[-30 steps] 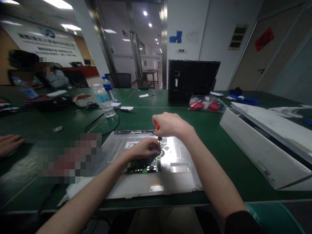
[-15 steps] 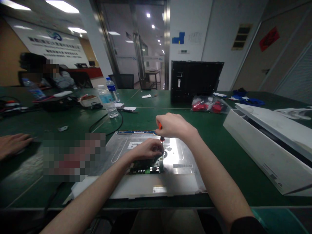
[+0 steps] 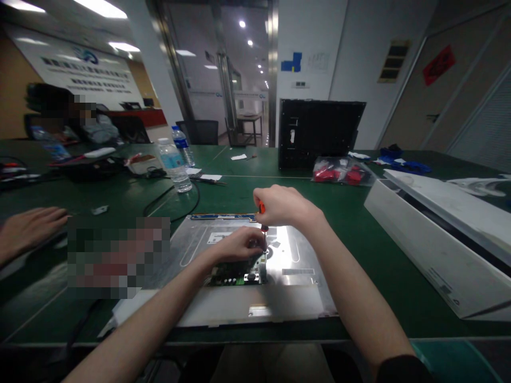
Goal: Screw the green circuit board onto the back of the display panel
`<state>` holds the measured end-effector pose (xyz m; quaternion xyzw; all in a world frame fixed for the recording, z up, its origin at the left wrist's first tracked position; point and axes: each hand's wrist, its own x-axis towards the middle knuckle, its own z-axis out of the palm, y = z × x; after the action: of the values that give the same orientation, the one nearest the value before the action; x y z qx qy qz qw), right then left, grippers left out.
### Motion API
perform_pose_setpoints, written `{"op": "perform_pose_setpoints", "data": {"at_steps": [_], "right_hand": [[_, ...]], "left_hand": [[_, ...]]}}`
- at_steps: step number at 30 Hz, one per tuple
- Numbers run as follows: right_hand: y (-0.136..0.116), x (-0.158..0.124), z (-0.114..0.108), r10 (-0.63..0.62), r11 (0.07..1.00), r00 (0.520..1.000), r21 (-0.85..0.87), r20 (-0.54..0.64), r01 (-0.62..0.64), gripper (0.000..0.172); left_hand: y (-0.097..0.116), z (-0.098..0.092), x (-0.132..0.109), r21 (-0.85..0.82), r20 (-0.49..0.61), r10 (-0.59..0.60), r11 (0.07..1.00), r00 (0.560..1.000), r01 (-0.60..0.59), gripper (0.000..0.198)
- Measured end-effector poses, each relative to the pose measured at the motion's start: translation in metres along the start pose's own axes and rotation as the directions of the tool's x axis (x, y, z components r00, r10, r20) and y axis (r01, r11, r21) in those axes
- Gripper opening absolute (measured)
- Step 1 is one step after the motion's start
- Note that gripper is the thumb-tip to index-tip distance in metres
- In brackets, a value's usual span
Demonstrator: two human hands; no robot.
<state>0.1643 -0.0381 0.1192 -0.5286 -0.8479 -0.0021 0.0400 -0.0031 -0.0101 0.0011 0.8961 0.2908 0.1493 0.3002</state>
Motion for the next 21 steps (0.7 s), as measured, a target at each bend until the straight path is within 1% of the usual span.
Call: {"op": "perform_pose_setpoints", "data": {"at_steps": [2,5,6,7,10,11,15,18,19,21], "right_hand": [[-0.0002,-0.0010,-0.0009,0.001,1.000,1.000,-0.004,0.018,-0.001,0.030],[-0.0003,-0.0001,-0.0007,0.041,0.999,0.999,-0.032,0.017,-0.040,0.043],[-0.0002,0.0005,-0.0005,0.049,0.998,0.999,-0.038,0.017,-0.048,0.044],[0.0000,0.0009,-0.0003,0.049,0.998,0.999,-0.040,0.017,-0.049,0.042],[0.0009,0.0001,-0.0008,0.019,1.000,1.000,-0.020,0.016,-0.019,0.027],[0.0012,-0.0007,-0.0013,0.009,1.000,1.000,-0.011,0.018,-0.008,0.024],[0.0025,-0.0022,-0.0023,-0.011,1.000,0.999,-0.005,0.031,0.012,0.035],[0.0032,0.0001,-0.0005,0.021,1.000,1.000,-0.016,0.016,-0.021,0.042],[0.0035,0.0009,0.0001,0.027,1.000,1.000,-0.017,0.013,-0.026,0.042],[0.0037,0.0016,0.0006,0.017,1.000,1.000,-0.020,0.013,-0.016,0.035]], "left_hand": [[0.0002,0.0002,-0.0002,0.004,-0.002,-0.002,1.000,1.000,0.002,0.015],[-0.0008,0.0011,-0.0002,0.010,-0.010,-0.007,1.000,1.000,0.007,0.014],[-0.0013,0.0013,-0.0001,0.011,-0.012,-0.007,1.000,1.000,0.008,0.013],[-0.0018,0.0015,-0.0001,0.012,-0.013,-0.007,1.000,1.000,0.007,0.013],[-0.0032,0.0016,0.0001,0.008,-0.009,0.001,1.000,1.000,-0.001,0.013],[-0.0036,0.0016,0.0002,0.006,-0.008,0.005,1.000,1.000,-0.005,0.014],[-0.0059,0.0034,0.0010,-0.008,-0.015,0.014,1.000,1.000,-0.014,0.013],[-0.0071,0.0051,0.0017,-0.019,-0.019,0.015,1.000,1.000,-0.015,0.010],[-0.0072,0.0054,0.0019,-0.022,-0.020,0.016,1.000,1.000,-0.016,0.010],[-0.0069,0.0054,0.0019,-0.027,-0.020,0.018,0.999,1.000,-0.018,0.010]]}}
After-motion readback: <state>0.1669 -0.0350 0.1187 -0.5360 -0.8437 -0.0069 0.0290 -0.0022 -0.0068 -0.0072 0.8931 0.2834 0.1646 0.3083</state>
